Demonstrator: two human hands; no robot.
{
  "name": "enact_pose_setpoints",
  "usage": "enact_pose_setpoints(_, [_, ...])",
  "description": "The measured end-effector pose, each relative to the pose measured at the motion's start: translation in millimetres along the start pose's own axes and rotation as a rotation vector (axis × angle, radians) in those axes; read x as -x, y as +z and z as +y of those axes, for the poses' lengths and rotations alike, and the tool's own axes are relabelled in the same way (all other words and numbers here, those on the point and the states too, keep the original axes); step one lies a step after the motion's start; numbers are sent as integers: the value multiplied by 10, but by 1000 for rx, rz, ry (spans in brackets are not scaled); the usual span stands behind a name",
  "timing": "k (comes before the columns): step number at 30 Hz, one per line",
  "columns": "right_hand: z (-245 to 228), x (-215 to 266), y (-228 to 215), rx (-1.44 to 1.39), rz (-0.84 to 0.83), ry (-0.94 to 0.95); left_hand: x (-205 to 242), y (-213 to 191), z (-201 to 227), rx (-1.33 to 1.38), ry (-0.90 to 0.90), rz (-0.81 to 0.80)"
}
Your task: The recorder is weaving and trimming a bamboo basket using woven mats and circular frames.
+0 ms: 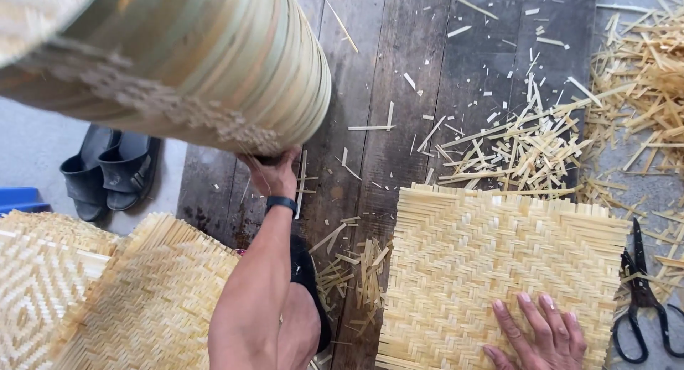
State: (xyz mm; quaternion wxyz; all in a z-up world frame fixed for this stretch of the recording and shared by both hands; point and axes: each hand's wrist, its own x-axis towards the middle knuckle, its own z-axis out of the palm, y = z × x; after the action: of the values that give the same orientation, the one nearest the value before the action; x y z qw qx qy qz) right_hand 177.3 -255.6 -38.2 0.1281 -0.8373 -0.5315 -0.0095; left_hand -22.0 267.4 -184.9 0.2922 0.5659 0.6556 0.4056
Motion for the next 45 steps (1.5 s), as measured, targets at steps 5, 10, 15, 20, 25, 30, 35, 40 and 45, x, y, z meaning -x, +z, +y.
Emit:
enact_pose_setpoints(5, [51,50,97,36,15,17,-354,265,448,-112,-51,37])
enact_pose_setpoints(10, [98,-90,85,113,23,-22,-737,524,632,-173,-46,60])
enact_pose_setpoints(15, [-339,-501,-572,-68,-170,-20,-378,327,443,-271,-47,-162])
enact_pose_setpoints(20, [-329,-386,-642,-76,-138,2,1480,-664,1194,-152,-125,-700])
enact_pose_setpoints(25, [-299,-283,-622,-110,-142,7,2667,-1213,1343,-135,-264,-1064])
enact_pose_setpoints(30, [-283,-243,-623,-57,-143,-6,2839,-1308,1557,-259,-11,-800])
enact_pose_setpoints(35, [-187,-134,-526,-59,-152,-27,3858,-1655,2235,-112,296,-710])
enact_pose_setpoints(40, [0,15,-286,-181,-73,-88,4314,-1753,2626,-92,775,-750])
enact_pose_setpoints(45, [-243,-251,-609,-30,-177,-24,3531,-1726,2524,-159,-80,-704])
